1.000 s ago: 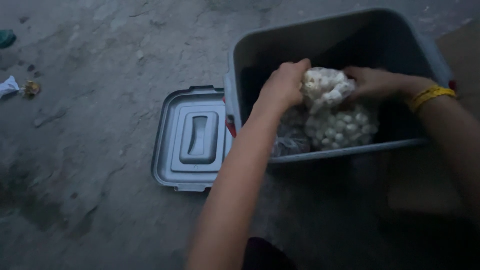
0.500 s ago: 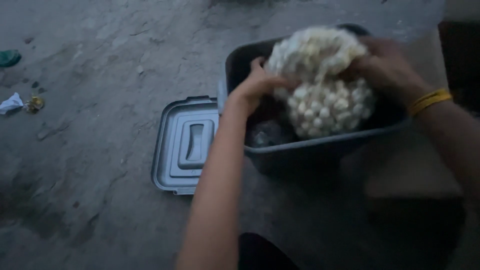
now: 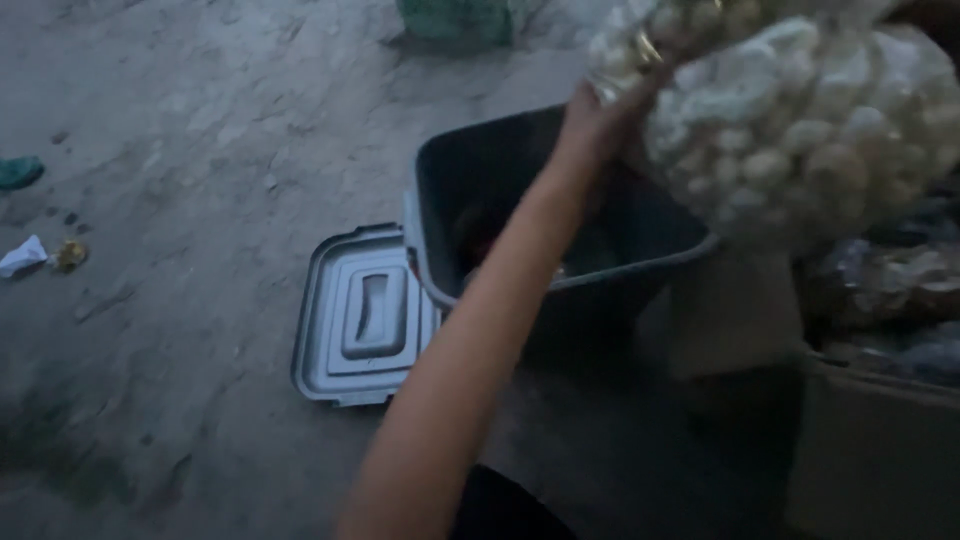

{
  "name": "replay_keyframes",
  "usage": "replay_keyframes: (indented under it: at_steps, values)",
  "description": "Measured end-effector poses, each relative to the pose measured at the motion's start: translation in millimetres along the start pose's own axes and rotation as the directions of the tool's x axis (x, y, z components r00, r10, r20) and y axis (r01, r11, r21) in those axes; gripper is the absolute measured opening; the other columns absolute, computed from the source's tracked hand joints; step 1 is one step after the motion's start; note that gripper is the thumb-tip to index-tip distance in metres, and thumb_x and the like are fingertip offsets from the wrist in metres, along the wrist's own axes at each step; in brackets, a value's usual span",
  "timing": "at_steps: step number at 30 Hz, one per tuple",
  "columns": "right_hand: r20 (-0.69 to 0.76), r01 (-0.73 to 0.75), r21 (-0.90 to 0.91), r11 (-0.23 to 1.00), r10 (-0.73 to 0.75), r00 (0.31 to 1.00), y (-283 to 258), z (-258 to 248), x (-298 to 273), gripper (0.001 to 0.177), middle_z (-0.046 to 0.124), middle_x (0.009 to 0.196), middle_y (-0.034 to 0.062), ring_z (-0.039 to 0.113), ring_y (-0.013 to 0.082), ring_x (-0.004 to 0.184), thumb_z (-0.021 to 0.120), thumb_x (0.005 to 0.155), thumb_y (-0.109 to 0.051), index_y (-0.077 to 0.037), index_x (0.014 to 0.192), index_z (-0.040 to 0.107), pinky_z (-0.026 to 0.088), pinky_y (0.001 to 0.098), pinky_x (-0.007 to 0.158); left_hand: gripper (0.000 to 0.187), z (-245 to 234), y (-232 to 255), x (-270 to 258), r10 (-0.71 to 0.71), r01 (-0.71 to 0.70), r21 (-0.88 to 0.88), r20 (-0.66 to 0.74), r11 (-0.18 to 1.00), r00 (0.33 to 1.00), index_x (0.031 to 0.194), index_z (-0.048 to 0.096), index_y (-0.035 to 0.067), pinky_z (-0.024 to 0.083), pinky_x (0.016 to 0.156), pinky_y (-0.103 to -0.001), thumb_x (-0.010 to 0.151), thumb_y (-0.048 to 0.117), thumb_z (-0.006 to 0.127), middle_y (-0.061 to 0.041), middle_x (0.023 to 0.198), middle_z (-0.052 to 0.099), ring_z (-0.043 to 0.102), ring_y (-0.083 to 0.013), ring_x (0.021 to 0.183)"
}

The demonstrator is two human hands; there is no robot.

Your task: Organizing various food packets and snack bags from a cardboard box into a plastic storage bin.

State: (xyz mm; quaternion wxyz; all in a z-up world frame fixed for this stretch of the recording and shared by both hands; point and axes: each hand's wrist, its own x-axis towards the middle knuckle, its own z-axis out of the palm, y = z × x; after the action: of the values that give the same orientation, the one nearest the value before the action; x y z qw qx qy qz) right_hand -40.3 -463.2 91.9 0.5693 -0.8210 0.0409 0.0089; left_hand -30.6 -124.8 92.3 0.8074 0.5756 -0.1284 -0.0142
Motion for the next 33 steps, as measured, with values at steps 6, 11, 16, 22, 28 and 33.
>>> replay_keyframes:
  at_steps: [6,11,16,22,28,33]
  values:
    - [-0.009,-0.177,0.033,0.984,0.178,0.984,55,-103,-67,0.046,0.067,0.129,0.0189,0.071,0.0299,0.111,0.059,0.101,-0.035,-0.016,0.142,0.055,0.06,0.0521,0.088,0.09,41,-124,26,0.077,-0.083,0.05,0.108,0.995,0.991,0.146,0.059,-0.013,0.059,0.09,-0.043,0.085,0.048,0.084,-0.026,0.129,0.073,0.071,-0.0348,0.111]
    - [0.019,-0.33,0.079,0.941,0.329,0.944,31,-16,-75,0.049,0.067,0.129,0.0203,0.071,0.0321,0.109,0.059,0.099,-0.034,-0.018,0.145,0.054,0.059,0.0544,0.085,0.085,92,-55,-37,-0.137,0.084,0.606,0.042,0.791,0.99,0.136,0.059,-0.005,0.058,0.091,-0.041,0.078,0.052,0.085,-0.025,0.12,0.074,0.073,-0.0343,0.108]
    - [0.004,-0.334,0.024,0.942,0.334,0.942,22,-30,-123,0.054,0.068,0.127,0.0198,0.07,0.032,0.107,0.063,0.09,-0.033,-0.013,0.139,0.058,0.058,0.0532,0.086,0.086,122,-24,-44,0.443,-0.305,0.888,0.133,0.345,0.887,0.129,0.054,-0.006,0.054,0.086,-0.049,0.067,0.043,0.09,-0.025,0.117,0.065,0.066,-0.0441,0.104]
    - [-0.04,0.133,-0.133,0.982,-0.14,0.989,44,-37,-113,0.055,0.066,0.127,0.015,0.068,0.0243,0.111,0.07,0.092,-0.028,-0.008,0.141,0.054,0.056,0.042,0.089,0.019,156,-10,-29,0.479,-0.75,0.512,0.577,0.419,0.661,0.118,0.067,0.012,0.061,0.093,-0.033,0.101,0.017,0.059,-0.005,0.11,0.07,0.073,-0.0193,0.1]
    - [-0.169,0.101,-0.356,0.929,-0.171,0.971,55,-30,-113,0.045,0.068,0.121,0.0194,0.07,0.0317,0.105,0.07,0.098,-0.025,-0.004,0.136,0.059,0.057,0.0457,0.087,0.038,175,9,-36,0.303,-0.663,0.58,0.6,0.473,0.74,0.102,0.07,0.009,0.062,0.071,-0.03,0.082,0.038,0.084,-0.003,0.085,0.072,0.073,-0.0121,0.073]
    - [-0.16,0.296,-0.499,0.814,-0.423,0.892,59,-31,-110,0.06,0.065,0.13,0.0202,0.067,0.0303,0.116,0.08,0.091,-0.027,-0.002,0.14,0.054,0.057,0.0443,0.092,0.038,168,-8,-30,0.221,-0.623,0.649,0.594,0.437,0.773,0.093,0.068,0.007,0.059,0.066,-0.032,0.079,0.037,0.086,-0.005,0.078,0.072,0.072,-0.0159,0.07]
